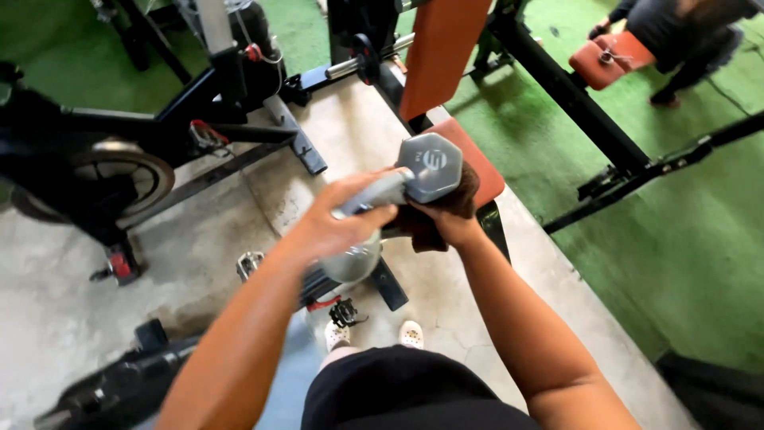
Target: Cleaning dumbbells and gym machine seats using a spray bottle and a cloth.
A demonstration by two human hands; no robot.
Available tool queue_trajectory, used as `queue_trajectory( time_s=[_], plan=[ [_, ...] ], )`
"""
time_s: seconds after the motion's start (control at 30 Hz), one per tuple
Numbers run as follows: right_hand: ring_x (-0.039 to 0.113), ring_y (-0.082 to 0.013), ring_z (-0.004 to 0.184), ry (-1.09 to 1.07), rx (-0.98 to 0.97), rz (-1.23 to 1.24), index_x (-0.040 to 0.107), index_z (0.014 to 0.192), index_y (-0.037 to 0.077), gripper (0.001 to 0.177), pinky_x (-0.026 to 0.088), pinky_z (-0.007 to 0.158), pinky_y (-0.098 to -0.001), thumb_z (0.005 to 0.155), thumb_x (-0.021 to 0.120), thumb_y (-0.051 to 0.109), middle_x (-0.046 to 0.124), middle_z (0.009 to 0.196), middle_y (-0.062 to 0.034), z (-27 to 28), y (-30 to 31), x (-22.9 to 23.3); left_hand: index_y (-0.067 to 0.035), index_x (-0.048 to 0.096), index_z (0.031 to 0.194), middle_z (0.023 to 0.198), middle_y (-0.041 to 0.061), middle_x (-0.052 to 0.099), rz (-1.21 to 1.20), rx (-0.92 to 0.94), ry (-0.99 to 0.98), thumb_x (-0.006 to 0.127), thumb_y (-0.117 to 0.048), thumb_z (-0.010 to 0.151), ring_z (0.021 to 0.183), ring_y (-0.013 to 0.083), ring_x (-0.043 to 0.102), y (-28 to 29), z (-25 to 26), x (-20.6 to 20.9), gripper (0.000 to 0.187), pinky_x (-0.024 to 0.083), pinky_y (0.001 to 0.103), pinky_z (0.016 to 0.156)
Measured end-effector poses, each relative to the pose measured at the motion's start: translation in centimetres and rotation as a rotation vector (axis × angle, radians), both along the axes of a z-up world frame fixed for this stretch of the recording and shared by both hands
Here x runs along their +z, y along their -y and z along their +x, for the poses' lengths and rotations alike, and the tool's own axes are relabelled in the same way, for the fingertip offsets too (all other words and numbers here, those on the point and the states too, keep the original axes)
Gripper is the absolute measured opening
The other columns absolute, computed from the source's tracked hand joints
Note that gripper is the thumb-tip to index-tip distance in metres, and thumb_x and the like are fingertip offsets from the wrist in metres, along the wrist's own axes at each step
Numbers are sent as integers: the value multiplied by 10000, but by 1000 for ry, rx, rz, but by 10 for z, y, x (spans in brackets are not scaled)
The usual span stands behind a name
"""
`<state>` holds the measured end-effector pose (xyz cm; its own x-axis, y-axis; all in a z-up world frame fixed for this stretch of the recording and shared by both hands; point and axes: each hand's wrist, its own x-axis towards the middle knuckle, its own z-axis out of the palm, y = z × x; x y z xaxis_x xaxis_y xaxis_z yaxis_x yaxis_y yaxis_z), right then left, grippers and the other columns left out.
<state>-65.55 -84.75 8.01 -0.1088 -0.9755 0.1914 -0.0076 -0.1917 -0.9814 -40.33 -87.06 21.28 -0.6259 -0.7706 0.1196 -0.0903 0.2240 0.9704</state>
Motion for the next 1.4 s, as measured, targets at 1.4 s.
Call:
queue_trajectory(
  time_s=[1.4],
  plan=[
    [604,-177,1223,-45,175,63,576,1376,54,559,513,1055,-350,866,803,89,642,1316,-55,-11,8,-15,-157,684,1272,1251,110,665,-416,-35,939,776,-532,718,1161,283,632,28,-51,107,675,509,391,954]
  ],
)
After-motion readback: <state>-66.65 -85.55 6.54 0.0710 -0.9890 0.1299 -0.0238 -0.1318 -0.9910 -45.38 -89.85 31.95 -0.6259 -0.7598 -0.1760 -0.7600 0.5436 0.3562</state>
